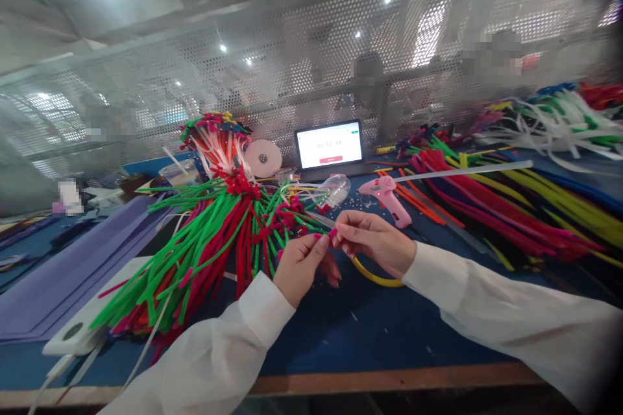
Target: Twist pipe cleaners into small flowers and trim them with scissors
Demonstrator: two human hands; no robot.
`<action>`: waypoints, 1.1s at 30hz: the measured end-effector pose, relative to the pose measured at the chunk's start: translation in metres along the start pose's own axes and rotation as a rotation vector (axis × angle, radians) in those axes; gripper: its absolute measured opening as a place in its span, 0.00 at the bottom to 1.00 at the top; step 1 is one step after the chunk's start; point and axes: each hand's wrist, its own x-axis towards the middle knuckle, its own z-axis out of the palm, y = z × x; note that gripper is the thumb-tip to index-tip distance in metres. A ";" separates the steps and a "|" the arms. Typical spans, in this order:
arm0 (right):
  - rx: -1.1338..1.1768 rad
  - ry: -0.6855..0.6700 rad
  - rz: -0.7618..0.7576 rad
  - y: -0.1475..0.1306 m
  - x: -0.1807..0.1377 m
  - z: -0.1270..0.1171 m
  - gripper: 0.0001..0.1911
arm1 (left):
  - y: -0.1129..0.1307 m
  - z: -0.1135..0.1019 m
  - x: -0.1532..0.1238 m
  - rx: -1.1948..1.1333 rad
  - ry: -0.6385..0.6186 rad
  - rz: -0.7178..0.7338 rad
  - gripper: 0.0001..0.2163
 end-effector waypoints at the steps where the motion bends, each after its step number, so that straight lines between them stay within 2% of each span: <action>1: 0.011 -0.006 0.007 0.000 0.000 0.000 0.10 | 0.001 0.000 -0.001 -0.007 -0.013 -0.008 0.13; 6: 0.036 -0.022 0.039 0.001 -0.001 -0.001 0.11 | 0.006 0.004 -0.005 0.008 -0.051 -0.012 0.14; 12: -0.197 -0.024 0.070 -0.001 -0.001 -0.001 0.12 | 0.005 0.007 -0.010 0.089 -0.071 -0.003 0.14; 19: -0.093 -0.057 0.011 -0.001 -0.003 0.001 0.10 | -0.001 0.003 -0.004 -0.195 -0.164 -0.061 0.14; 22: -0.133 -0.088 -0.021 0.000 -0.002 0.000 0.11 | -0.004 0.004 -0.004 -0.205 -0.208 -0.075 0.13; 25: -0.170 -0.104 -0.042 0.001 -0.002 -0.001 0.11 | -0.004 0.005 -0.006 -0.062 -0.178 -0.036 0.13; 30: -0.169 -0.103 -0.004 0.000 -0.002 0.000 0.11 | 0.001 0.003 -0.008 0.348 0.006 0.136 0.14; 33: -0.166 -0.061 -0.034 0.000 -0.002 0.003 0.11 | 0.002 0.003 -0.007 0.386 0.039 0.149 0.14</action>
